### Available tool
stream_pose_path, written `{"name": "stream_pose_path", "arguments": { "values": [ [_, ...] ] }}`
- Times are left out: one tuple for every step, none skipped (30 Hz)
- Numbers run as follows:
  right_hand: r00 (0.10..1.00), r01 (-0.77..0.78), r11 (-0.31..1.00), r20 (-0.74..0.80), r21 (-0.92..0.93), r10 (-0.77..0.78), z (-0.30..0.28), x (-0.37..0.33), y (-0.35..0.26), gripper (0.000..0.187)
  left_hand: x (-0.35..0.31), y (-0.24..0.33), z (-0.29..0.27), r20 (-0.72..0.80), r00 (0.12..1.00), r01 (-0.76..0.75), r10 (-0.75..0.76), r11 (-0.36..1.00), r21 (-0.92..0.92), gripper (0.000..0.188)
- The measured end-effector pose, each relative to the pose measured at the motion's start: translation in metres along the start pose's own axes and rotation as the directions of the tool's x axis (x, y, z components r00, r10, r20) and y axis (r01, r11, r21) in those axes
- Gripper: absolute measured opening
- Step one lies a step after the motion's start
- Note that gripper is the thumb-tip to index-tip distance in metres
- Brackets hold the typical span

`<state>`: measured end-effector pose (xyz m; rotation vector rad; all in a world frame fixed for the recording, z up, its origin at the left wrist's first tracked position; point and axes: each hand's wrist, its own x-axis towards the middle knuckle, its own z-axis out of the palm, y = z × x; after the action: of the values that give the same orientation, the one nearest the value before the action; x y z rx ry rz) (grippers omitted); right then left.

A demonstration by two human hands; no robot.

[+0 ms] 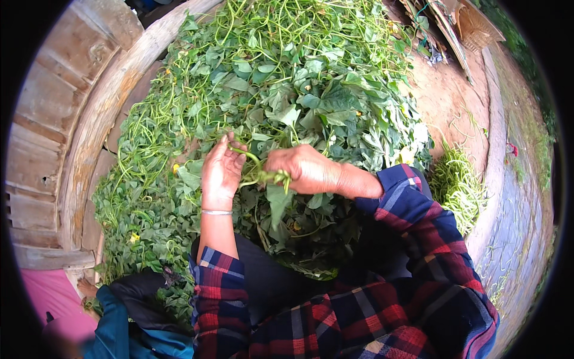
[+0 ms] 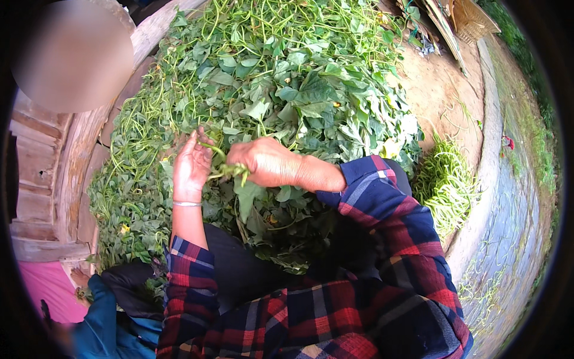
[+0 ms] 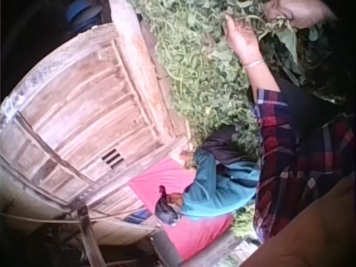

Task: The person sits on the ground and processes a large pile of leafy green vines by hand, separating stems and leaves. The person repeatedly picks up bunches, pulls off leaves, and places the separated parts into a growing pile beside them.

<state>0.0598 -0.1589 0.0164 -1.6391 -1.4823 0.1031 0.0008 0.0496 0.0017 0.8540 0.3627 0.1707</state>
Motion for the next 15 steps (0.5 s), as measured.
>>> {"name": "stream_pose_path", "arguments": {
  "values": [
    [0.997,0.05,0.998,0.061,-0.03,-0.048,0.0,-0.001,-0.004,0.022,0.0,-0.001,0.002,-0.034,0.999,-0.022,0.024,0.998,0.059,0.022],
    [0.993,0.08,0.995,0.09,-0.067,-0.074,0.003,-0.002,-0.009,0.026,0.001,-0.001,0.001,-0.034,0.999,-0.023,0.025,0.998,0.064,0.022],
    [0.987,0.048,0.995,0.159,-0.086,-0.033,0.004,-0.002,-0.012,0.027,0.002,-0.001,0.001,-0.033,0.999,-0.024,0.026,0.997,0.07,0.022],
    [0.975,0.016,0.994,0.224,-0.109,0.009,0.003,-0.002,-0.014,0.028,0.002,0.0,0.003,-0.029,0.999,-0.024,0.027,0.997,0.077,0.021],
    [0.986,-0.033,0.999,0.16,-0.033,0.037,0.001,-0.003,-0.016,0.028,0.001,0.002,0.005,-0.019,0.999,-0.048,0.05,0.996,0.07,0.022],
    [0.988,-0.076,0.997,0.133,-0.001,0.075,0.004,-0.006,-0.005,0.024,-0.001,0.003,0.008,0.001,0.996,-0.091,0.091,0.992,0.093,0.022],
    [0.988,-0.143,0.989,0.067,0.04,0.14,0.0,-0.006,0.0,0.02,-0.005,0.006,0.01,0.018,0.991,-0.137,0.136,0.983,0.12,0.023],
    [0.978,-0.208,0.975,0.006,0.08,0.209,-0.01,-0.004,0.002,0.016,-0.008,0.009,0.013,0.04,0.983,-0.184,0.18,0.973,0.141,0.023],
    [0.914,-0.404,0.901,0.041,0.156,0.403,-0.024,-0.005,0.002,0.018,-0.012,0.012,0.015,0.044,0.976,-0.22,0.216,0.964,0.151,0.025],
    [0.877,-0.462,0.854,-0.017,0.239,0.48,-0.034,-0.006,0.007,0.018,-0.016,0.016,0.016,0.058,0.962,-0.275,0.268,0.945,0.178,0.025],
    [0.824,-0.513,0.775,-0.044,0.37,0.566,-0.045,-0.007,0.01,0.017,-0.021,0.021,0.016,0.072,0.944,-0.329,0.321,0.922,0.204,0.025],
    [0.761,-0.541,0.679,-0.055,0.496,0.646,-0.056,-0.008,0.013,0.017,-0.026,0.026,0.015,0.086,0.923,-0.384,0.374,0.894,0.23,0.026],
    [0.749,-0.504,0.688,-0.131,0.523,0.649,-0.065,-0.014,0.021,0.017,-0.03,0.029,0.015,0.064,0.916,-0.399,0.395,0.886,0.237,0.026],
    [0.736,-0.46,0.695,-0.201,0.553,0.647,-0.072,-0.015,0.023,0.018,-0.035,0.034,0.01,0.061,0.904,-0.423,0.423,0.865,0.268,0.026],
    [0.684,-0.534,0.667,-0.198,0.519,0.702,-0.082,-0.02,0.021,0.02,-0.042,0.038,0.005,-0.006,0.884,-0.432,0.467,0.823,0.369,0.027]
  ]
}}
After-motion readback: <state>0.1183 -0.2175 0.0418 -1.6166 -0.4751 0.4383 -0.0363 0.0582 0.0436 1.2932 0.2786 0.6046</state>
